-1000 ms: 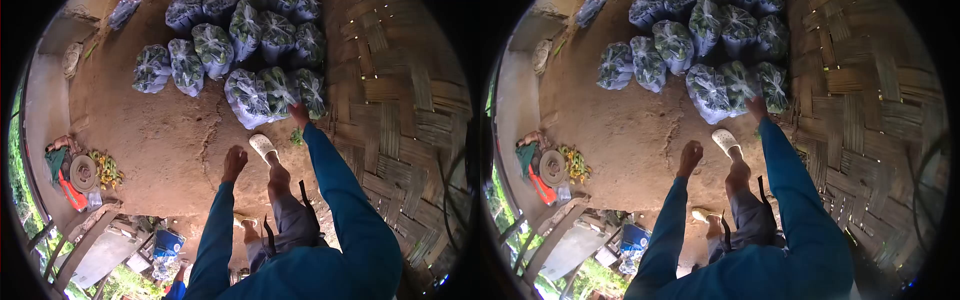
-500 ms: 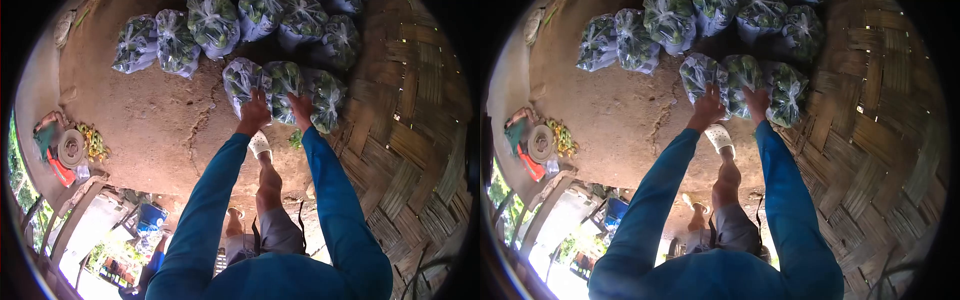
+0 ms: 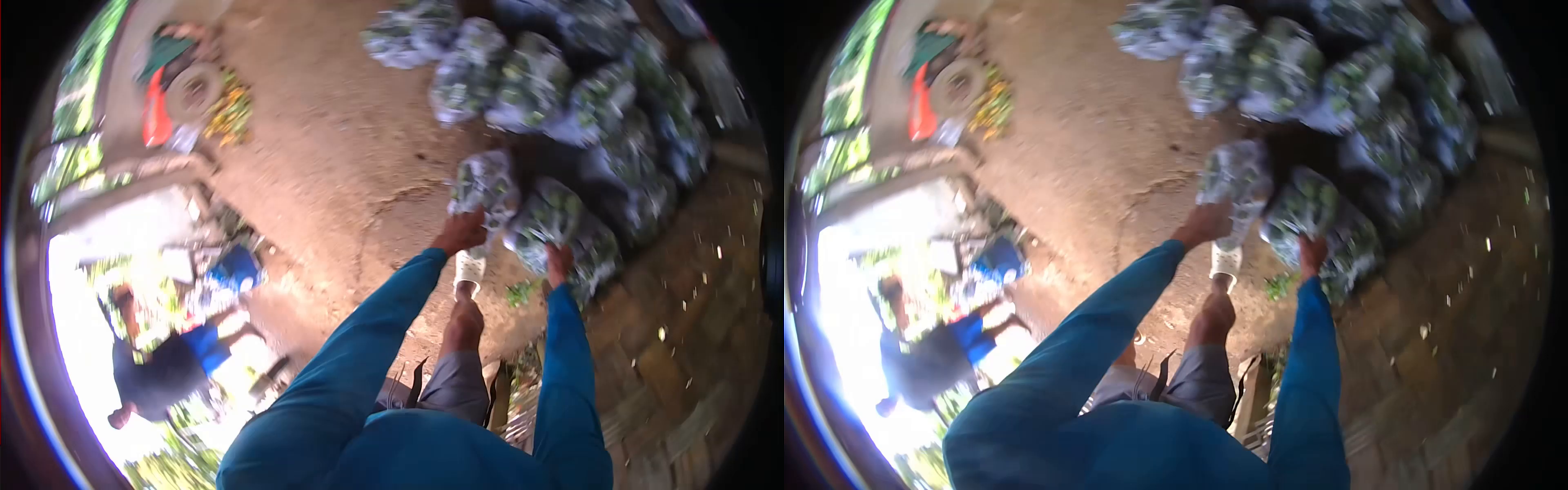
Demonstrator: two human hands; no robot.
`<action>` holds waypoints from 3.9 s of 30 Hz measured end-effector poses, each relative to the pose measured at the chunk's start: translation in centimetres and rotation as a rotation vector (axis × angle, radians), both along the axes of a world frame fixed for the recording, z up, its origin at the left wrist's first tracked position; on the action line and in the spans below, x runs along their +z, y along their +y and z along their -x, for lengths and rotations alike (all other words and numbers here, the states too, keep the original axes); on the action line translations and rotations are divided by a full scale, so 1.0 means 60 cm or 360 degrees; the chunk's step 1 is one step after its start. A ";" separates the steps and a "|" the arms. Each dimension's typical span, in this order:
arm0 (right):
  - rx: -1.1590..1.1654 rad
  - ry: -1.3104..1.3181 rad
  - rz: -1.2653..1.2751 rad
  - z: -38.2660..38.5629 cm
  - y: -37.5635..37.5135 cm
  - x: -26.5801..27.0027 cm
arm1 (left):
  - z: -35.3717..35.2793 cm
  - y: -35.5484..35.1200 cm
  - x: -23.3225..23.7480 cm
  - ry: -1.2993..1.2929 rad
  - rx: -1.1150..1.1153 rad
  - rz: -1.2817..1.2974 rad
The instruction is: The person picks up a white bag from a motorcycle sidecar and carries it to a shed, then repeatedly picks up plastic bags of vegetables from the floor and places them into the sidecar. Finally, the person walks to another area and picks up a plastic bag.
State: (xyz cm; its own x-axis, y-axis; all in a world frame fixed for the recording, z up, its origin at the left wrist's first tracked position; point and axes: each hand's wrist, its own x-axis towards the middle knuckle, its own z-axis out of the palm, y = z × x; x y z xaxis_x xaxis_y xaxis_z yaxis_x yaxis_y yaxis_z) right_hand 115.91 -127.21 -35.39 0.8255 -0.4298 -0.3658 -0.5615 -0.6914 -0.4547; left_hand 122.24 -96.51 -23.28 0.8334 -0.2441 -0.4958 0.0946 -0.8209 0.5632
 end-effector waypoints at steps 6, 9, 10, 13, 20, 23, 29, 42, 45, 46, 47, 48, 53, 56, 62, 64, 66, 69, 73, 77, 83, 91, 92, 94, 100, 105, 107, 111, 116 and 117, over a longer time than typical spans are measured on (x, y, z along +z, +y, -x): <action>-0.0070 0.0489 -0.0550 -0.025 -0.030 0.033 | 0.118 0.097 0.134 0.0027 0.0370 -0.0003; -0.0107 0.0796 -0.0691 -0.043 0.036 0.136 | 0.204 0.175 0.232 0.0157 0.0544 -0.0083; -0.0149 0.0905 -0.0625 -0.041 0.046 0.154 | 0.242 0.209 0.259 0.0176 0.0621 -0.0124; -0.0085 0.0930 -0.0770 -0.015 0.062 0.237 | 0.386 0.305 0.303 0.0191 0.0921 -0.0109; 0.0175 0.0937 -0.0762 0.074 0.184 0.474 | 0.766 0.450 0.468 -0.0467 0.1750 0.0064; 0.0266 0.0883 -0.0805 0.160 0.327 0.642 | 0.939 0.511 0.539 -0.0530 0.2022 0.0123; 0.0570 0.0784 -0.0805 0.351 0.621 0.876 | 1.250 0.582 0.735 -0.0743 0.2695 0.0234; 0.3228 0.0229 -0.1397 0.868 1.238 1.132 | 1.774 0.630 0.997 -0.1799 0.3747 0.0505; 0.2443 0.1654 -0.1586 1.063 1.402 1.220 | 1.899 0.639 1.022 -0.2353 0.3955 0.0090; 0.2535 0.1841 -0.1637 1.118 1.445 1.234 | 1.928 0.649 1.044 -0.2551 0.4000 0.0084; 0.2624 0.2024 -0.1664 1.165 1.482 1.242 | 1.955 0.659 1.059 -0.2752 0.4048 0.0100; 0.2706 0.2056 -0.1660 1.214 1.514 1.253 | 1.991 0.665 1.057 -0.2782 0.4092 0.0087; 0.2869 0.2315 -0.1272 1.517 1.654 1.302 | 2.139 0.706 1.079 -0.2666 0.4395 -0.0182; 0.3290 0.2578 -0.1247 1.682 1.719 1.272 | 2.247 0.718 1.031 -0.2378 0.4287 -0.0119; 0.3475 0.2536 -0.0711 1.952 1.691 1.139 | 2.396 0.747 0.860 -0.1846 0.4423 0.0056; 0.3487 0.2468 -0.0534 2.019 1.677 1.072 | 2.429 0.752 0.804 -0.1670 0.4496 0.0092; 0.3515 0.2325 -0.0420 2.066 1.682 0.974 | 2.465 0.759 0.722 -0.1354 0.4552 0.0199; 0.3527 0.2199 -0.0266 2.118 1.674 0.862 | 2.491 0.780 0.617 -0.0968 0.4551 0.0349; 0.3507 0.2153 -0.0023 2.155 1.647 0.737 | 2.504 0.796 0.474 -0.0622 0.4519 0.0504; 0.3202 0.2061 -0.0087 2.144 1.619 0.598 | 2.484 0.786 0.385 -0.0402 0.4470 0.0818; 0.3169 0.2012 -0.0124 2.087 1.576 0.497 | 2.448 0.773 0.355 -0.0061 0.4200 0.0910; 0.3472 0.1909 0.0002 2.100 1.614 0.508 | 2.423 0.795 0.363 -0.0128 0.4211 0.1028; 0.3495 0.1875 -0.0004 2.101 1.614 0.509 | 2.427 0.800 0.368 -0.0096 0.4180 0.1061; 0.3498 0.1832 0.0005 2.090 1.610 0.498 | 2.427 0.802 0.359 0.0006 0.4110 0.1097; 0.3849 0.1476 0.0350 2.082 1.621 0.475 | 2.432 0.783 0.301 -0.0191 0.3920 0.0757; 0.4213 0.0963 0.0586 2.051 1.640 0.480 | 2.396 0.768 0.282 -0.0193 0.3681 0.0037; 0.4371 0.0604 0.0950 2.069 1.639 0.517 | 2.397 0.775 0.302 -0.0169 0.3608 -0.0035; 0.4350 0.0557 0.0619 2.047 1.627 0.556 | 2.400 0.794 0.359 -0.0110 0.3609 -0.0225; 0.4243 0.0592 -0.0303 1.954 1.580 0.559 | 2.409 0.829 0.402 -0.0220 0.3373 -0.0333; 0.4154 0.0717 -0.0570 1.938 1.570 0.600 | 2.412 0.831 0.392 -0.0437 0.3256 -0.0391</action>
